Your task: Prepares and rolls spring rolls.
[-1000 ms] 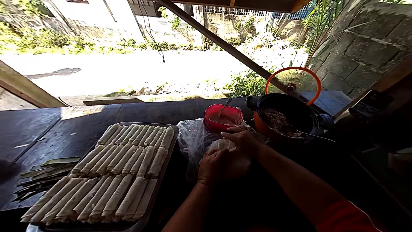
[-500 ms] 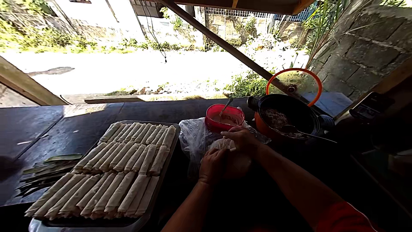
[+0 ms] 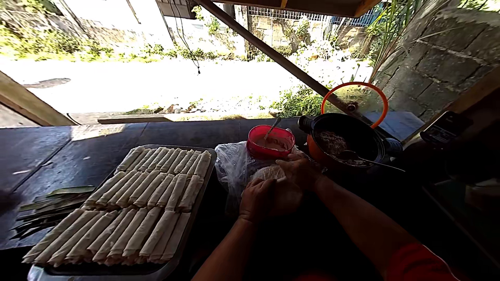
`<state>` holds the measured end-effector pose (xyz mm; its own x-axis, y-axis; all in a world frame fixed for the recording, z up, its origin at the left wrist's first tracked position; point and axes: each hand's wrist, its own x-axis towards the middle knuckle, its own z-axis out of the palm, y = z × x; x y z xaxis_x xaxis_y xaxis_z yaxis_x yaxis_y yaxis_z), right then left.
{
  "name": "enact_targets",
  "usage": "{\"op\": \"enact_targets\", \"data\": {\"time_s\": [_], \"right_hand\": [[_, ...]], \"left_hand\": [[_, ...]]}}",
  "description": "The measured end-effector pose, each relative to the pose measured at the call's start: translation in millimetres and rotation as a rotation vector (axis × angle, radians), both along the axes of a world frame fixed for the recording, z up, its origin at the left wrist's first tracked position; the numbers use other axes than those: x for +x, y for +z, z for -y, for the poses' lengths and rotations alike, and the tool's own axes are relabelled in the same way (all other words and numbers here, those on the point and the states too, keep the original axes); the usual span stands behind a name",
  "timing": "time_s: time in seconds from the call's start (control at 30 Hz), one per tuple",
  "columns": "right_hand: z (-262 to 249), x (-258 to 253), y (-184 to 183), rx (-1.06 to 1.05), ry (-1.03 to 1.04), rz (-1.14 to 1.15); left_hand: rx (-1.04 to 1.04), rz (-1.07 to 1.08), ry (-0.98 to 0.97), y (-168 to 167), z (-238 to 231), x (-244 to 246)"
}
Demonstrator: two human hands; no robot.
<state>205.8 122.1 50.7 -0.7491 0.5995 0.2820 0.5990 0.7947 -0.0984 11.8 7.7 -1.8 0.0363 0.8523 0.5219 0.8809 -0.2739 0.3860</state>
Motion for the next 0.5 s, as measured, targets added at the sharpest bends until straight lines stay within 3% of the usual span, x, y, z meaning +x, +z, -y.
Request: {"op": "enact_targets", "data": {"time_s": [0.1,0.2,0.33,0.5], "right_hand": [[3.9,1.9,-3.8,0.093,0.063,-0.133],[4.0,2.3,-7.5,0.001,0.064,0.016],[0.4,3.6,-0.3,0.011,0.036,-0.082],[1.7,3.1,-2.0,-0.032,0.009,-0.007]], "left_hand": [[-0.010,0.000,0.007,0.7,0.8,-0.3],[-0.006,0.000,0.002,1.3,1.4,-0.3],[0.001,0.006,0.002,-0.2,1.2,-1.0],[-0.001,0.004,-0.001,-0.2,1.6,0.2]]}}
